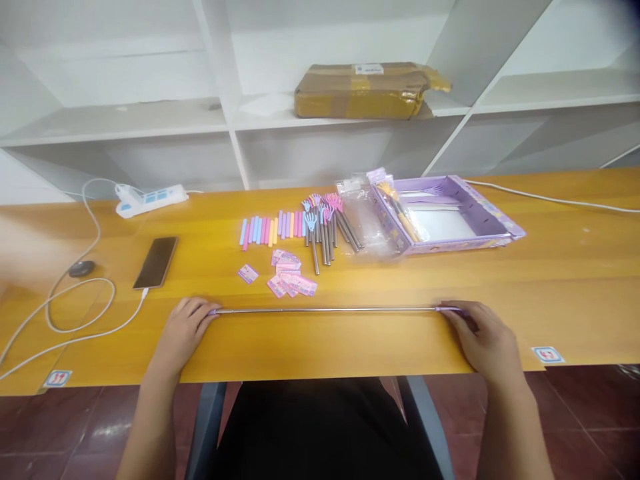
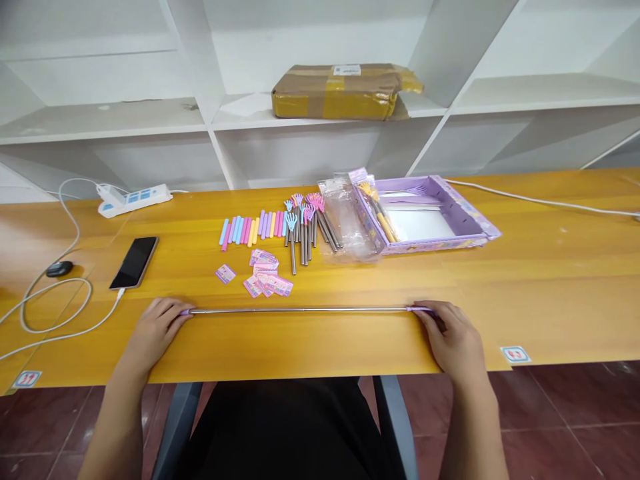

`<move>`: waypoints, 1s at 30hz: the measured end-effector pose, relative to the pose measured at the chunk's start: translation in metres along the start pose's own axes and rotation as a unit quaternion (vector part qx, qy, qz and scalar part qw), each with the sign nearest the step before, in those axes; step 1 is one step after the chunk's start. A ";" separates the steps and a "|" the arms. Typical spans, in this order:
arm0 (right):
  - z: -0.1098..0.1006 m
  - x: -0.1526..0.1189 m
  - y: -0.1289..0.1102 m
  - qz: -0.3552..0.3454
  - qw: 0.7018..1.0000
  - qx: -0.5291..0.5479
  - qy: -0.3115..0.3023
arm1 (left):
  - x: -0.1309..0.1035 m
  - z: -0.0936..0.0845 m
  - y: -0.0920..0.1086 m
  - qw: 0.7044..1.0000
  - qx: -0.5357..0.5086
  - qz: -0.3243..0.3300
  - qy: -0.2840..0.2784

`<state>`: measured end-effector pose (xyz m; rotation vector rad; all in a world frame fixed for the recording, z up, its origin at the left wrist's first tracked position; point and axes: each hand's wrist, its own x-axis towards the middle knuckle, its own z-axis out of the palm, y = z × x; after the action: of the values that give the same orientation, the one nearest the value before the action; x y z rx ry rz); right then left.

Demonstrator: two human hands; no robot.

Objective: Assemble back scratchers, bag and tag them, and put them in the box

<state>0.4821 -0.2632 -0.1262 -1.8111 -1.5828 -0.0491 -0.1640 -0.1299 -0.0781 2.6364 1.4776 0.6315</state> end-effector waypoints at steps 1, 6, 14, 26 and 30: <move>0.000 0.000 0.000 0.006 1.000 0.000 0.000 | -0.001 0.000 0.000 1.000 0.001 -0.002 -0.002; 0.002 0.000 0.000 0.024 1.000 0.006 0.004 | 0.000 0.002 0.000 1.000 0.004 0.003 0.000; 0.005 0.000 0.002 0.074 0.996 -0.016 0.043 | 0.000 0.001 -0.002 0.999 0.008 0.028 0.016; 0.011 0.007 -0.029 0.139 0.976 -0.049 0.159 | -0.003 -0.012 0.012 0.993 0.010 0.103 0.064; 0.020 0.014 -0.059 0.191 0.953 0.057 0.229 | -0.003 -0.018 0.026 0.987 0.002 0.141 0.081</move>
<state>0.4251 -0.2417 -0.1059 -1.8215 -0.8830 -0.1793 -0.1508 -0.1495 -0.0563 2.8843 1.1432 0.8860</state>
